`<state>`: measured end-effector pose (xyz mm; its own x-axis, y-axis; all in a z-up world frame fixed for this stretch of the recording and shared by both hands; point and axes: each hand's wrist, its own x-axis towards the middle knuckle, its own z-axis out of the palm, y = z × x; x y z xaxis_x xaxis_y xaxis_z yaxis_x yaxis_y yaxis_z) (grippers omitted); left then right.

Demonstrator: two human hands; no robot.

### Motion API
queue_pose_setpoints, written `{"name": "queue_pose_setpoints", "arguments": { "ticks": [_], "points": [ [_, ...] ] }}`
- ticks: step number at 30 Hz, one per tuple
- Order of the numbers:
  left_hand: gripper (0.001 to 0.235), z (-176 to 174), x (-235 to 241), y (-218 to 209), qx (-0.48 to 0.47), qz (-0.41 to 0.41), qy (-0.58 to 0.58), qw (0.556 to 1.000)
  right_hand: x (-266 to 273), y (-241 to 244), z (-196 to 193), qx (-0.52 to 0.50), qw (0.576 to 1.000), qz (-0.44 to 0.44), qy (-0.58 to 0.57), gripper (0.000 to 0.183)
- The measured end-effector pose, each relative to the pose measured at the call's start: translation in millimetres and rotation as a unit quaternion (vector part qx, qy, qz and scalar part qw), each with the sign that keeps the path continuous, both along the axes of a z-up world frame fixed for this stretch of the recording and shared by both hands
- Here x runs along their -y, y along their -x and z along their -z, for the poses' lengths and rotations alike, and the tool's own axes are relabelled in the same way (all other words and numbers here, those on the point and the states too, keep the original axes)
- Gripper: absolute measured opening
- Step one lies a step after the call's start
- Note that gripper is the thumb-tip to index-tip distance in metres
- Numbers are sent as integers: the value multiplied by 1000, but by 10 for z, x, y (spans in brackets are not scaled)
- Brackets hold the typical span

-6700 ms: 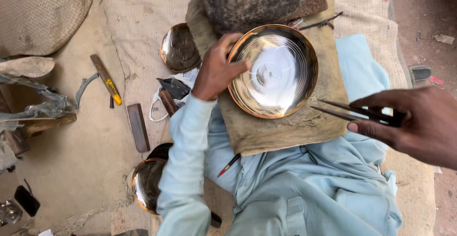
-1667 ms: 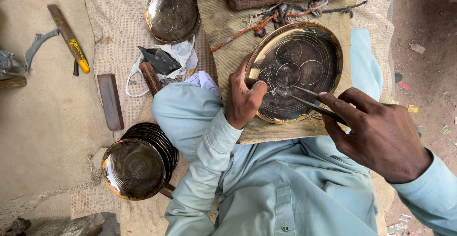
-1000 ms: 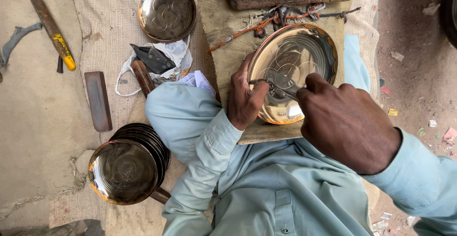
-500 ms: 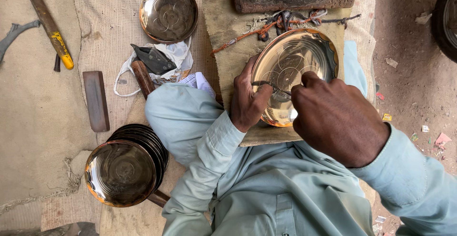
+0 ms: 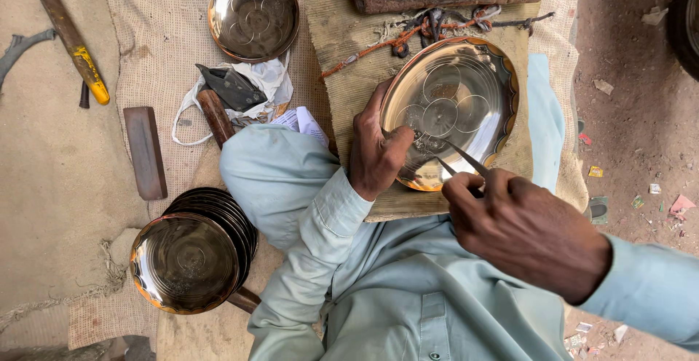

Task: The person sits on the ground and uses a metal engraving tool to carve circular patterns into the surface of a brass plate. They periodically rotate the plate and sharpen the tool on a rectangular sharpening stone before continuing the engraving.

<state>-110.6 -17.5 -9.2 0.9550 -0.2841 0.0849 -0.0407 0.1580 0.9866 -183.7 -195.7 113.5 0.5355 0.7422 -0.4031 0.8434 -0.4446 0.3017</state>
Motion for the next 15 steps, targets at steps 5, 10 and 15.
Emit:
{"name": "queue_pose_setpoints", "arguments": {
  "ticks": [5,10,15],
  "points": [
    [63,52,16,9,12,1,7,1000,343,-75,99,-84,988,-90,96,25],
    [65,63,35,-10,6,12,31,999,445,-319,-1,-143,987,75,-17,31],
    [65,36,-4,5,3,21,22,1000,441,-319,-67,-160,918,350,-94,61]
  ]
}}
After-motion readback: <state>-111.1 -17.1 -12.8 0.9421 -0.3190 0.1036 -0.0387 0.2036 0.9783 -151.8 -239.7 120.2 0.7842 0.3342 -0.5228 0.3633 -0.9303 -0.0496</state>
